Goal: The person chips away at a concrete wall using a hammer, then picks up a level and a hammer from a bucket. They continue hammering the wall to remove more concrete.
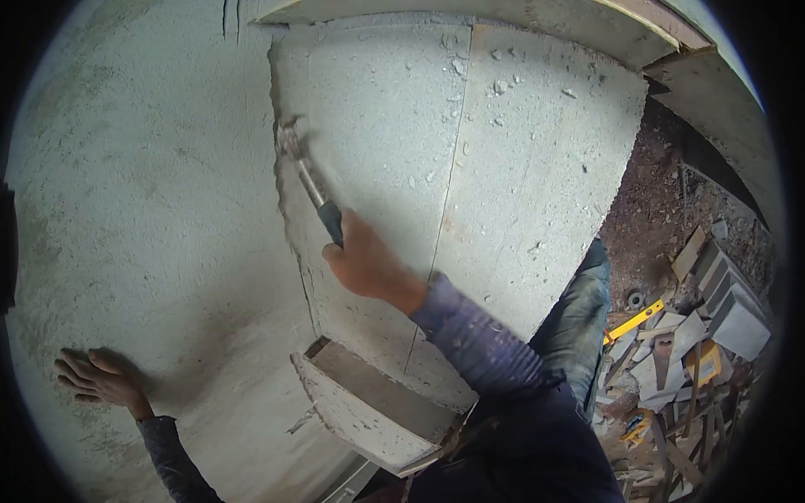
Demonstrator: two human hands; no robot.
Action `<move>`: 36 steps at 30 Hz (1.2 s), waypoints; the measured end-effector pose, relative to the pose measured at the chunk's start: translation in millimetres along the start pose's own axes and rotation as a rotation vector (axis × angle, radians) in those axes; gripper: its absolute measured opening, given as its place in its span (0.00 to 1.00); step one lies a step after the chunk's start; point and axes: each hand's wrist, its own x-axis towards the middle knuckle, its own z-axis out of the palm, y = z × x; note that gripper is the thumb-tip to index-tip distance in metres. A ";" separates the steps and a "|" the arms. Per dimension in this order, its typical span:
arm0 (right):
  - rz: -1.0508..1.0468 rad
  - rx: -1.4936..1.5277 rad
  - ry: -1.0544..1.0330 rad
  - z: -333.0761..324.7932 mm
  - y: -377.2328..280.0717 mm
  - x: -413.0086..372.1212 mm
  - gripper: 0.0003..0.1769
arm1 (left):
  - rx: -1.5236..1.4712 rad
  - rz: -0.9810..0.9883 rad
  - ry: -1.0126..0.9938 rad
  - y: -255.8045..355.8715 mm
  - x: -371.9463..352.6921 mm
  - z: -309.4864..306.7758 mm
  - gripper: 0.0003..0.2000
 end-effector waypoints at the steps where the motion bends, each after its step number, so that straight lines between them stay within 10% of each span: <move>1: 0.021 0.108 0.045 -19.6 -29.2 -10.9 0.13 | 0.009 0.012 -0.026 -4.6 0.1 -4.5 0.33; 8: -0.470 0.741 0.736 12.6 -42.2 62.7 0.07 | 0.003 -0.026 -0.004 3.5 1.3 -5.1 0.34; 11: -0.267 -0.019 0.642 46.1 1.3 31.3 0.11 | -0.026 -0.002 0.009 4.9 1.7 -5.4 0.32; 13: 0.502 0.202 -0.226 -0.3 -29.4 3.4 0.20 | -0.025 0.001 -0.001 -1.6 5.4 -6.5 0.32; 17: 0.030 0.098 0.041 -36.3 -58.1 -4.2 0.17 | -0.020 -0.016 -0.015 8.3 3.9 -8.0 0.31; 22: -0.356 0.727 0.774 24.9 -30.7 71.7 0.14 | -0.035 -0.018 -0.011 10.8 5.8 -9.8 0.32; 23: -0.360 0.725 0.779 40.9 -7.9 71.2 0.14 | -0.025 -0.025 -0.024 9.8 4.6 -10.5 0.32; 25: 0.273 0.078 0.028 64.4 29.1 56.6 0.11 | -0.028 -0.024 -0.030 5.8 -1.0 -9.5 0.32; 28: -0.223 -0.177 0.291 38.1 40.3 25.7 0.11 | 0.021 -0.076 -0.020 10.7 3.3 7.0 0.32; 32: -0.045 0.277 0.246 -23.0 -50.6 29.8 0.13 | -0.008 -0.025 -0.025 12.1 3.7 -6.6 0.32; 36: -0.075 0.601 0.711 24.6 -25.8 57.5 0.14 | -0.001 -0.028 -0.036 8.4 5.0 -10.1 0.32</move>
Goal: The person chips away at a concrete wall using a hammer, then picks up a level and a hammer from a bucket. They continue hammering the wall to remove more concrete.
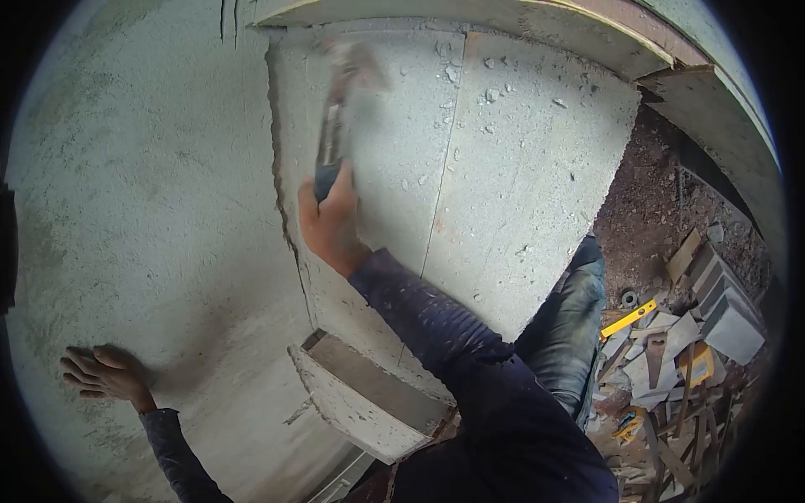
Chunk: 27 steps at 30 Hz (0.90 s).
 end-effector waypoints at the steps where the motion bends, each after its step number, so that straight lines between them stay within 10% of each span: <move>1: 0.327 -0.193 -0.371 -13.5 8.4 -1.7 0.15 | -0.005 -0.009 -0.007 -0.5 -0.5 1.6 0.32; 3: 0.669 -0.383 -0.735 -44.6 12.3 -13.1 0.17 | -0.004 -0.020 -0.012 -5.9 -4.1 2.1 0.33; 5: 0.056 -0.637 -0.798 -72.2 14.8 -14.9 0.19 | 0.015 -0.005 -0.014 -3.5 -1.7 4.4 0.34; 10: 0.145 0.010 -0.286 -40.7 -65.8 -3.2 0.20 | 0.006 0.002 -0.013 -0.9 -1.8 3.3 0.34; 14: -0.059 0.099 0.016 -7.4 18.9 -26.8 0.19 | -0.008 -0.006 0.006 -2.6 -1.8 2.2 0.34; 16: 0.298 -0.689 -0.873 -45.9 31.1 -37.1 0.22 | -0.003 -0.026 -0.017 -4.3 -2.9 5.0 0.36; 17: 0.313 -0.694 -0.865 -58.8 16.1 -42.9 0.22 | -0.014 -0.016 -0.026 -5.4 -1.0 2.9 0.36; 19: 0.524 -0.394 -0.822 -70.1 -33.7 -25.2 0.17 | 0.004 -0.015 -0.009 0.8 -2.5 3.0 0.36; 27: -0.177 0.411 0.067 -7.3 -33.4 -12.0 0.14 | 0.011 0.004 -0.022 -7.9 -4.3 5.2 0.34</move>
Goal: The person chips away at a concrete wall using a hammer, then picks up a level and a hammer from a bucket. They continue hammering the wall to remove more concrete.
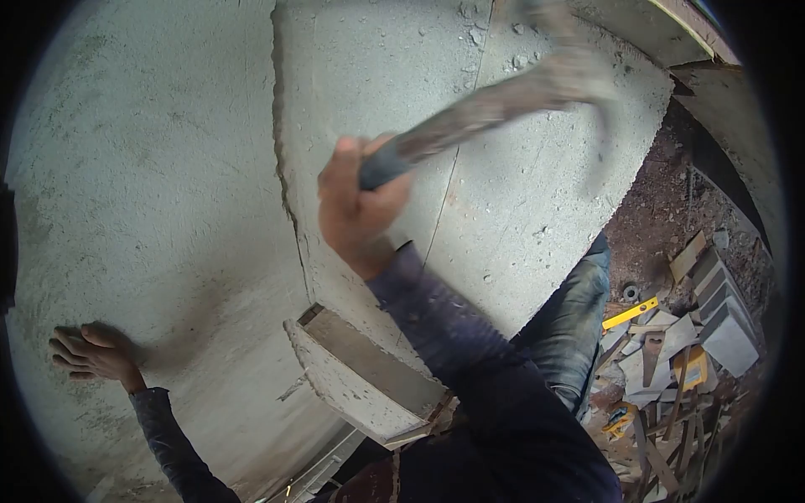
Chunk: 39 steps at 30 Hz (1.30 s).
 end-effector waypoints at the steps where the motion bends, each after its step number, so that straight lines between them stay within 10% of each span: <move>1: 0.056 -0.416 -0.149 -19.3 33.6 -33.5 0.18 | -0.010 0.017 0.013 1.2 0.8 -0.1 0.34; 3: 0.103 -0.833 -0.284 -37.8 42.6 -46.7 0.21 | -0.021 0.004 0.036 8.7 2.3 -0.3 0.34; 5: 1.090 -0.718 -0.697 -53.5 1.5 -20.1 0.21 | -0.039 0.011 0.041 7.4 7.0 -0.5 0.34; 10: 0.650 -0.697 -0.631 -47.0 -66.2 12.6 0.18 | -0.001 -0.001 0.011 6.3 1.8 -2.7 0.34; 15: 0.275 -0.123 0.036 -15.9 10.3 -23.9 0.16 | -0.009 -0.004 0.022 6.6 1.0 -1.6 0.34; 17: 0.088 -0.778 -0.217 -16.2 46.5 -65.5 0.14 | -0.022 0.003 0.026 4.6 2.7 -3.1 0.34; 18: 0.081 -0.783 -0.204 -27.3 43.9 -62.7 0.14 | -0.019 -0.001 0.029 5.0 3.1 -1.7 0.34; 20: 0.922 -0.632 -0.621 -49.2 21.0 -49.5 0.15 | -0.011 -0.012 0.016 2.6 0.6 0.2 0.34; 23: 0.532 -0.619 -0.553 -53.8 -7.3 -21.1 0.14 | -0.009 -0.013 0.011 5.1 0.9 -0.7 0.34; 29: 0.514 -0.424 -0.104 -28.5 23.2 -25.1 0.20 | -0.022 -0.026 0.007 6.9 0.9 -2.8 0.34; 30: 0.184 -0.895 -0.223 -43.4 57.1 -49.2 0.13 | -0.041 -0.008 0.025 8.1 1.6 -2.6 0.34; 33: 0.579 -1.099 -0.805 -68.2 31.9 -55.3 0.15 | -0.074 -0.009 0.052 8.9 5.9 0.8 0.33; 39: 0.454 -0.806 -0.559 -9.5 -46.4 5.3 0.16 | -0.076 0.042 0.087 5.8 2.6 0.4 0.32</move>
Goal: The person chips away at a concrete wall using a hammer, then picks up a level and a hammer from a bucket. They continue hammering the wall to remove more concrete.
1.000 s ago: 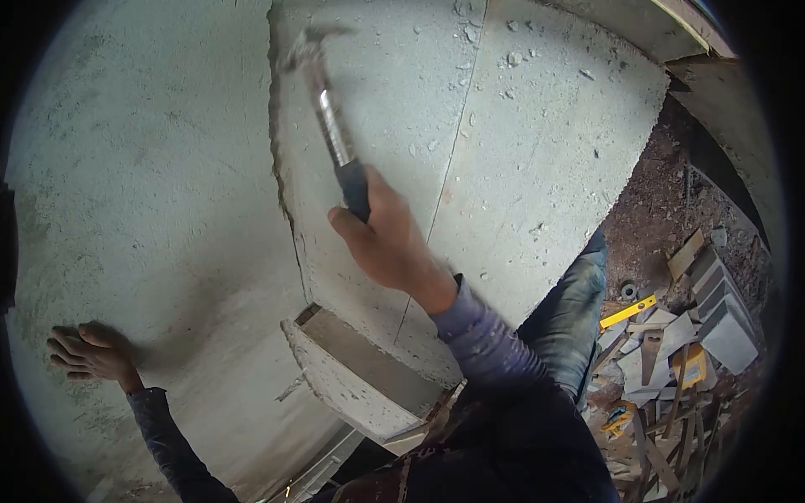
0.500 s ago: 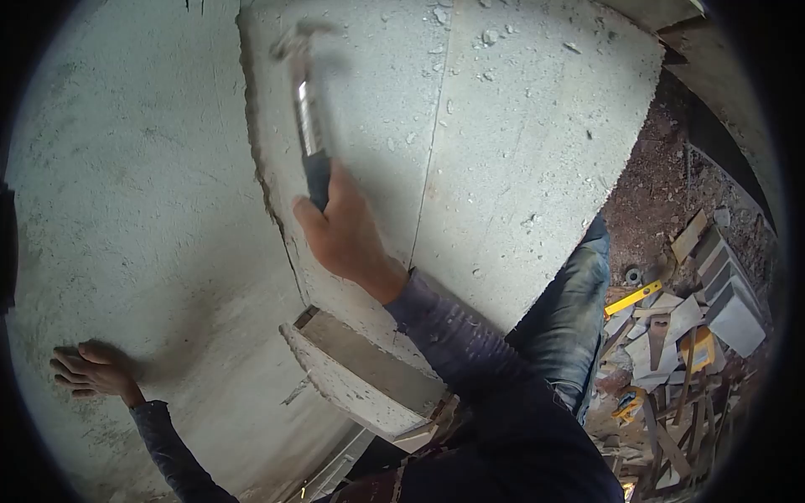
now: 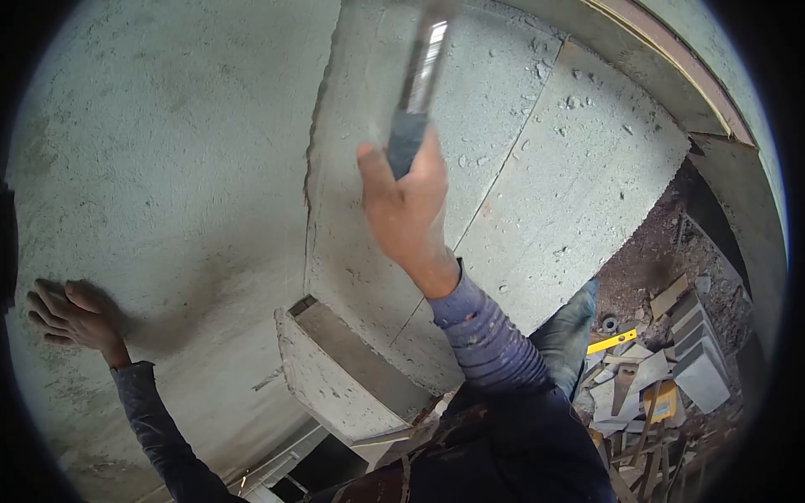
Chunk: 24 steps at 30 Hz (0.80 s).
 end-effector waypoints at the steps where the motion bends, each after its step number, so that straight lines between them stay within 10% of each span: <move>1: -0.089 0.277 0.153 8.6 -2.0 11.9 0.15 | 0.006 -0.005 -0.006 -0.3 -0.9 1.9 0.32; 3: -0.177 0.558 0.437 41.7 14.4 29.2 0.12 | -0.007 0.009 0.016 -1.9 -0.4 1.4 0.32; 5: -0.169 -0.119 0.316 68.2 79.3 18.8 0.10 | -0.004 -0.003 0.021 -3.3 -1.5 1.6 0.31; 6: -0.171 -0.117 0.322 61.0 75.8 9.4 0.10 | -0.012 0.001 0.017 -4.4 -1.4 2.9 0.31; 8: 0.421 -0.100 -0.314 32.7 67.0 -4.1 0.09 | -0.028 0.000 0.042 -4.8 2.8 7.7 0.31; 12: 0.326 0.120 -0.267 -7.5 -4.1 -2.9 0.10 | -0.014 0.014 0.052 -5.5 -2.0 4.5 0.31; 17: -0.250 0.494 0.457 45.4 14.4 39.3 0.08 | -0.008 0.011 0.063 -3.1 -0.7 4.0 0.31; 19: -0.236 -0.222 0.224 57.4 92.3 8.7 0.11 | -0.027 0.010 0.061 -4.8 -1.9 5.3 0.31; 21: 0.401 -0.138 -0.403 32.9 84.5 -15.3 0.13 | -0.037 0.016 0.063 -5.3 -0.6 1.9 0.31; 24: 0.395 -0.112 -0.374 -5.2 31.6 -32.2 0.13 | -0.042 0.022 0.056 -5.6 -1.3 2.0 0.31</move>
